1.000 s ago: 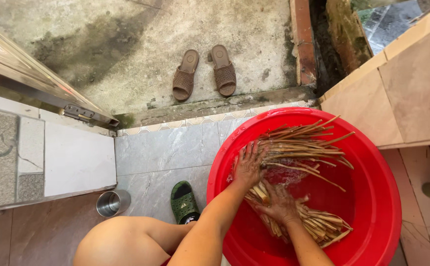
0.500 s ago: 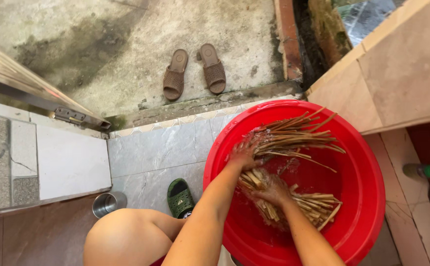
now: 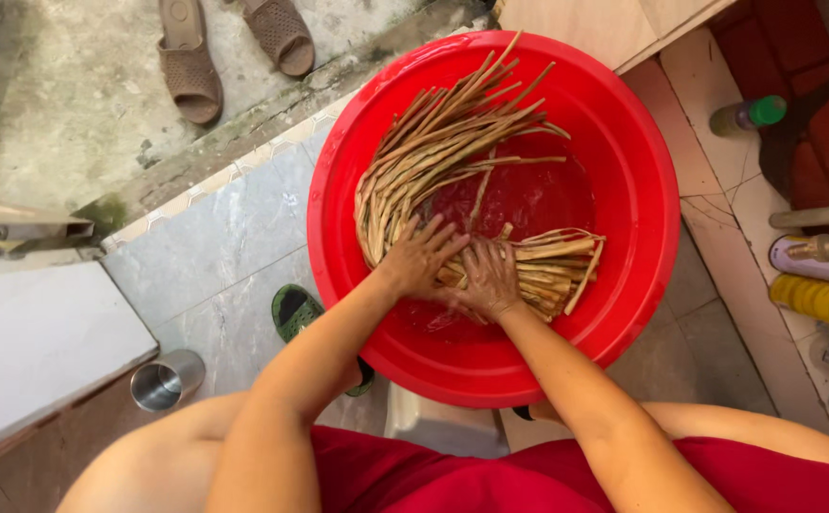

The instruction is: The person washes bundles of thin sticks in a red basin filled with water. They repeatedly submerge, agitate, and rinse the sticks, then lift them out and place them on the tiled floor.

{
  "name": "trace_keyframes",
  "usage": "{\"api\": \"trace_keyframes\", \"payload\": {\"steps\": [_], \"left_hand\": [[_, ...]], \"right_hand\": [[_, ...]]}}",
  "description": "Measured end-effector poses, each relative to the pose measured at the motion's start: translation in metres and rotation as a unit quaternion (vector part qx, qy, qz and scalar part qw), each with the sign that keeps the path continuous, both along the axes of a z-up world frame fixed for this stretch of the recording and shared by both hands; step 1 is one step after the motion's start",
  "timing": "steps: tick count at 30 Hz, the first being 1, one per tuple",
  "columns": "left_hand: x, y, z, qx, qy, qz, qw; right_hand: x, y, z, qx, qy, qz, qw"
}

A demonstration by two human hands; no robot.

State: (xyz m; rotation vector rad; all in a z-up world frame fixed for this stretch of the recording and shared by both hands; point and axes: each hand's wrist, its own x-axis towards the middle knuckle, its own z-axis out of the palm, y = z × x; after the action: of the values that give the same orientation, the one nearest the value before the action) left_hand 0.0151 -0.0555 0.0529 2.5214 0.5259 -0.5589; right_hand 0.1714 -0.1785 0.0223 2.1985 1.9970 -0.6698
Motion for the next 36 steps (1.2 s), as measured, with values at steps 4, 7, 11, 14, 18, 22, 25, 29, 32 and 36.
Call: {"api": "trace_keyframes", "payload": {"steps": [4, 7, 11, 14, 18, 22, 25, 29, 32, 36], "left_hand": [[0.015, 0.012, -0.004, 0.045, 0.079, -0.015, 0.996], [0.027, 0.038, -0.018, 0.027, 0.079, 0.002, 0.997], [0.031, 0.047, -0.029, -0.077, 0.091, 0.004, 0.993], [0.034, 0.056, -0.031, -0.08, 0.138, -0.022, 0.987], [0.031, 0.052, -0.04, -0.067, 0.048, 0.015, 0.996], [0.034, 0.031, -0.056, -0.06, 0.136, 0.052, 0.987], [0.039, 0.022, -0.054, -0.011, 0.129, 0.1, 0.987], [0.027, -0.006, -0.03, -0.005, 0.094, 0.126, 0.987], [0.022, -0.02, -0.007, -0.011, 0.093, 0.147, 0.985], [0.012, -0.033, 0.017, -0.027, 0.015, 0.205, 0.978]], "right_hand": [[0.014, 0.023, -0.019, -0.06, -0.01, 0.015, 0.998], [0.029, 0.055, -0.032, -0.181, -0.023, 0.024, 0.983], [0.04, 0.065, -0.033, -0.195, 0.028, 0.054, 0.979], [0.045, 0.073, -0.021, -0.203, 0.043, 0.034, 0.978], [0.044, 0.081, -0.009, -0.239, 0.055, 0.011, 0.969], [0.041, 0.079, -0.016, -0.29, 0.001, 0.04, 0.956], [0.042, 0.067, -0.023, -0.202, 0.051, -0.013, 0.978], [0.039, 0.021, -0.011, -0.04, 0.183, -0.074, 0.98], [0.051, 0.008, 0.021, -0.028, 0.289, -0.232, 0.928], [0.071, 0.003, 0.073, 0.171, 0.363, -0.395, 0.826]]}}
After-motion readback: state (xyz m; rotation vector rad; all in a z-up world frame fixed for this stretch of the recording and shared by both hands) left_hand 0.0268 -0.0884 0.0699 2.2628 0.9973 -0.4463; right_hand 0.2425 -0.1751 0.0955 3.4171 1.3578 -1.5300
